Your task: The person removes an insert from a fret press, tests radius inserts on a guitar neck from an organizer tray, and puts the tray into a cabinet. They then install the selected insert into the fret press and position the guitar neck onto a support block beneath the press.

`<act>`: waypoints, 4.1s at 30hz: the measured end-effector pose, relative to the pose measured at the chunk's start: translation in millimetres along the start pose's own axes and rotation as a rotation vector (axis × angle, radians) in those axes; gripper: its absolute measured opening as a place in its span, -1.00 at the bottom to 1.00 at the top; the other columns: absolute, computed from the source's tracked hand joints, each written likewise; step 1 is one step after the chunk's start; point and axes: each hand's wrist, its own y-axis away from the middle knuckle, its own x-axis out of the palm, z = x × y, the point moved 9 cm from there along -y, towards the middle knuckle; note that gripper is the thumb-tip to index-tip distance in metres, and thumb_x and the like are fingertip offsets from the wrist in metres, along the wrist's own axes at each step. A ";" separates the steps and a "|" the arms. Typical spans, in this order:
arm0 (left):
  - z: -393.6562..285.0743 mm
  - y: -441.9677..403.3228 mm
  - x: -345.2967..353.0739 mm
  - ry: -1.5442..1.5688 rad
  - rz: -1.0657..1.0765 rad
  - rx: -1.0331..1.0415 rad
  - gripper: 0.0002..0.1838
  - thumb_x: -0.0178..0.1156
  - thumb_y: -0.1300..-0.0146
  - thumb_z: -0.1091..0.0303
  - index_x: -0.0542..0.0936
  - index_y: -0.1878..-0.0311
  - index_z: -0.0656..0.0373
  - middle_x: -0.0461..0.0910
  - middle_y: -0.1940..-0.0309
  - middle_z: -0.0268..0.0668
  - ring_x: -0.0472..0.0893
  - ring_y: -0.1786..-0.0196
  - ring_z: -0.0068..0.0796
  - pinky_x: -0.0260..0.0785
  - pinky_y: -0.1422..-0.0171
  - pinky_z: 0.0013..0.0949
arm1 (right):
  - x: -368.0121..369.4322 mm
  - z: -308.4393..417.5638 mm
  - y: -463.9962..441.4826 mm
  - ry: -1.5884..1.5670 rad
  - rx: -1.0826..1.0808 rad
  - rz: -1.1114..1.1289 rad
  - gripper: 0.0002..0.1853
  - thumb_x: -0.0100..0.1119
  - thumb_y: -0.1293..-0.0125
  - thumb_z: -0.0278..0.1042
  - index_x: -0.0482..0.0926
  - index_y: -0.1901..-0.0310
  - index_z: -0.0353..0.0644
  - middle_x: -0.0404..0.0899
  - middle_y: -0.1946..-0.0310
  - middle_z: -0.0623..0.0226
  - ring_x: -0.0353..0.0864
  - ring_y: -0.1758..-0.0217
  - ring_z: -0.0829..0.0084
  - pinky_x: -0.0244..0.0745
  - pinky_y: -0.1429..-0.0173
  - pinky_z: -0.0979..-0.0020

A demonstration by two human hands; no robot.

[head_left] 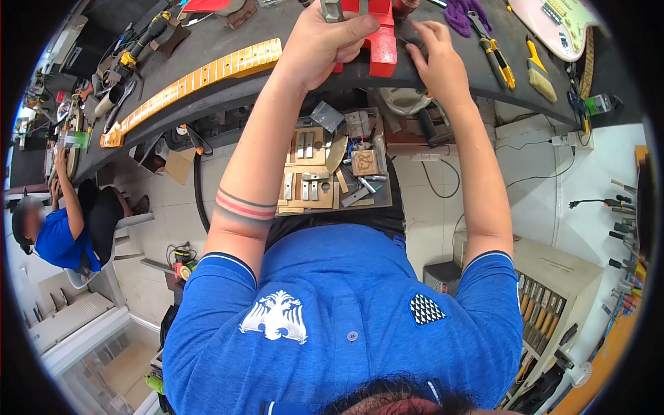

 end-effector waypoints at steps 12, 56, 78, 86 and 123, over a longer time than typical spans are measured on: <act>0.9 0.4 -0.9 -0.019 -0.031 0.022 -0.50 0.62 -0.36 0.17 0.51 -0.15 0.08 0.48 0.40 -0.52 0.36 0.53 -0.73 0.17 0.47 -0.51 | -17.2 85.6 -63.5 -0.842 0.165 0.275 -0.69 0.06 -0.74 -0.29 0.65 -0.25 -0.31 0.77 -0.05 0.24 0.69 -0.10 0.42 0.56 -0.28 0.33; -3.8 -4.2 -7.2 -0.103 0.010 -0.008 -0.57 0.60 -0.36 0.23 0.53 -0.09 0.09 0.48 0.41 -0.54 0.36 0.53 -0.76 0.11 0.47 -0.53 | -10.1 82.8 -66.4 -1.138 0.173 0.277 -0.75 0.27 -0.65 -0.35 0.64 -0.24 -0.20 0.74 0.09 0.49 0.66 0.13 0.66 0.56 0.03 0.54; -2.0 -4.5 -7.9 -0.100 0.005 -0.001 -0.62 0.60 -0.36 0.24 0.53 0.04 0.06 0.48 0.44 -0.54 0.33 0.54 -0.76 0.09 0.48 -0.53 | -20.3 87.8 -59.4 -0.902 -0.031 0.067 -0.77 0.20 -0.63 -0.58 0.59 -0.23 -0.28 0.73 0.01 0.37 0.71 -0.05 0.58 0.60 -0.16 0.46; -4.2 -5.7 -5.0 -0.091 -0.003 0.034 -0.58 0.61 -0.35 0.25 0.54 -0.06 0.07 0.53 0.37 -0.54 0.35 0.53 -0.77 0.11 0.48 -0.56 | -0.7 81.3 -59.0 -1.295 0.146 0.060 -0.78 0.05 -0.74 -0.35 0.61 -0.18 -0.25 0.72 0.05 0.40 0.69 0.09 0.60 0.59 -0.07 0.48; 3.5 58.0 -26.9 -0.049 -0.025 -0.001 -0.36 0.42 -0.54 0.03 0.46 -0.52 0.10 0.19 0.55 -0.58 0.18 0.54 -0.73 0.00 0.46 -0.52 | 166.6 49.2 131.8 -1.890 1.414 -0.210 -0.71 -0.17 -0.68 -0.46 0.43 -0.21 -0.50 0.51 -0.18 -0.12 0.56 -0.33 -0.06 0.49 -0.64 -0.14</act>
